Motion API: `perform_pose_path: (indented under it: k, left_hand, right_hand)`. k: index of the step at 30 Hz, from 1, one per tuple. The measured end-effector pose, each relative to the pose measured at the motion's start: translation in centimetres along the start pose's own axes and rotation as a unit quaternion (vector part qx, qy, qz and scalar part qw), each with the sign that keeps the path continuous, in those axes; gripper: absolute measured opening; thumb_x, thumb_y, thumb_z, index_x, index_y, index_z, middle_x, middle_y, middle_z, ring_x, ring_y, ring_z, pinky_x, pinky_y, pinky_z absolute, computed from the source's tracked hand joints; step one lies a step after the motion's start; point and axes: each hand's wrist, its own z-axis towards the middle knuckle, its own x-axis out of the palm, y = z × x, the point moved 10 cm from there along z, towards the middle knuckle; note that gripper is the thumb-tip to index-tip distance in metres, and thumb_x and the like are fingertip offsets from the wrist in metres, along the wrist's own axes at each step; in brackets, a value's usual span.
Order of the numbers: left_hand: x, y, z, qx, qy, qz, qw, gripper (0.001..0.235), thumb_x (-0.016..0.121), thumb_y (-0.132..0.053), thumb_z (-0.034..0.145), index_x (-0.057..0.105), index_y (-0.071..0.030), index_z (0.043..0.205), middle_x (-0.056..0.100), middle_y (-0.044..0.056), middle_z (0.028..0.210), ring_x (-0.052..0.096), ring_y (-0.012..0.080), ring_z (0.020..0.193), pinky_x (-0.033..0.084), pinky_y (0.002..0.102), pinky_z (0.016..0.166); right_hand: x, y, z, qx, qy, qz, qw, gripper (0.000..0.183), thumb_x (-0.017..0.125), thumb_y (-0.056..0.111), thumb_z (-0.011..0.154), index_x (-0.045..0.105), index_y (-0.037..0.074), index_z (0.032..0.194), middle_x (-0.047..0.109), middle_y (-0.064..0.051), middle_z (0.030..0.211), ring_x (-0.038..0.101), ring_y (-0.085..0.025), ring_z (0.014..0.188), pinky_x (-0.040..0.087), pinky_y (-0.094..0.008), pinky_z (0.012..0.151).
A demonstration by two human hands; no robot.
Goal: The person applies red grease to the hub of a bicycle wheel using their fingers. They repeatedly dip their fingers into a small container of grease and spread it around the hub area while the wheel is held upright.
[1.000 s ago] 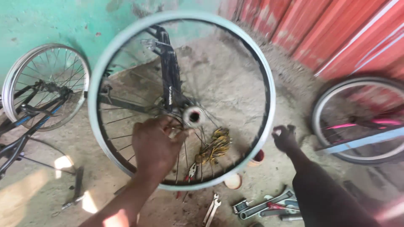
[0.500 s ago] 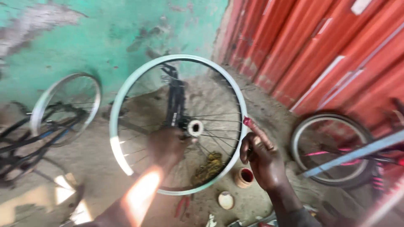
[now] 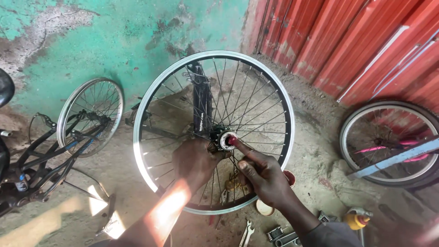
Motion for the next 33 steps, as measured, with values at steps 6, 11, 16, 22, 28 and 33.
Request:
perform_pose_path:
  k: [6,11,16,22,28,33]
  left_hand:
    - [0.8,-0.1,0.0,-0.018,0.032,0.05,0.998,0.047,0.084,-0.059,0.08,0.078,-0.022,0.108,0.08,0.003,0.098,0.077,0.0185,0.089,0.063,0.03,0.065]
    - [0.5,-0.3,-0.3,-0.006,0.015,0.024,1.0,0.041,0.088,-0.039,0.08,0.077,-0.022,0.116,0.08,0.005,0.105,0.078,0.022,0.093,0.065,0.035,0.071]
    - [0.6,-0.4,-0.4,0.018,-0.008,0.007,1.0,0.042,0.088,-0.043,0.08,0.079,-0.019,0.113,0.08,0.006,0.105,0.078,0.0238,0.092,0.064,0.037,0.072]
    - [0.3,-0.7,-0.7,0.028,-0.013,-0.017,0.999,0.032,0.085,-0.039,0.08,0.081,-0.018,0.103,0.08,0.008,0.092,0.077,0.0281,0.085,0.061,0.043,0.068]
    - [0.6,-0.3,-0.9,0.022,0.004,-0.024,0.999,0.026,0.084,-0.044,0.081,0.075,-0.02,0.077,0.076,0.004,0.075,0.073,0.0281,0.075,0.053,0.045,0.061]
    - [0.4,-0.8,-0.9,0.052,-0.034,-0.017,0.998,0.024,0.085,-0.04,0.08,0.076,-0.018,0.077,0.074,0.006,0.069,0.072,0.0316,0.067,0.052,0.047,0.054]
  right_hand:
    - [0.5,1.5,-0.1,-0.055,-0.009,-0.163,0.985,0.058,0.06,0.027,0.1,0.046,0.011,0.154,0.061,0.001,0.059,0.056,-0.008,0.053,0.046,-0.026,0.05]
    - [1.1,2.6,-0.3,-0.065,-0.02,-0.283,0.957,0.064,0.058,0.033,0.099,0.042,0.007,0.155,0.071,-0.004,0.068,0.053,-0.013,0.048,0.047,-0.034,0.05]
    - [1.7,2.7,0.0,-0.015,-0.008,-0.349,0.937,0.072,0.056,0.043,0.098,0.039,0.003,0.155,0.077,-0.005,0.064,0.071,-0.021,0.048,0.054,-0.041,0.049]
    - [1.9,1.9,0.4,0.017,0.012,-0.401,0.916,0.075,0.061,0.044,0.094,0.041,0.006,0.155,0.078,-0.004,0.068,0.074,-0.034,0.065,0.05,-0.048,0.056]
    - [1.7,1.5,0.6,0.048,0.031,-0.407,0.912,0.069,0.058,0.047,0.094,0.046,0.012,0.153,0.075,-0.009,0.063,0.07,-0.042,0.071,0.046,-0.052,0.058]
    - [1.1,2.4,0.8,0.042,0.012,-0.344,0.938,0.053,0.065,0.046,0.093,0.058,0.014,0.136,0.072,-0.003,0.057,0.063,-0.028,0.05,0.046,-0.043,0.057]
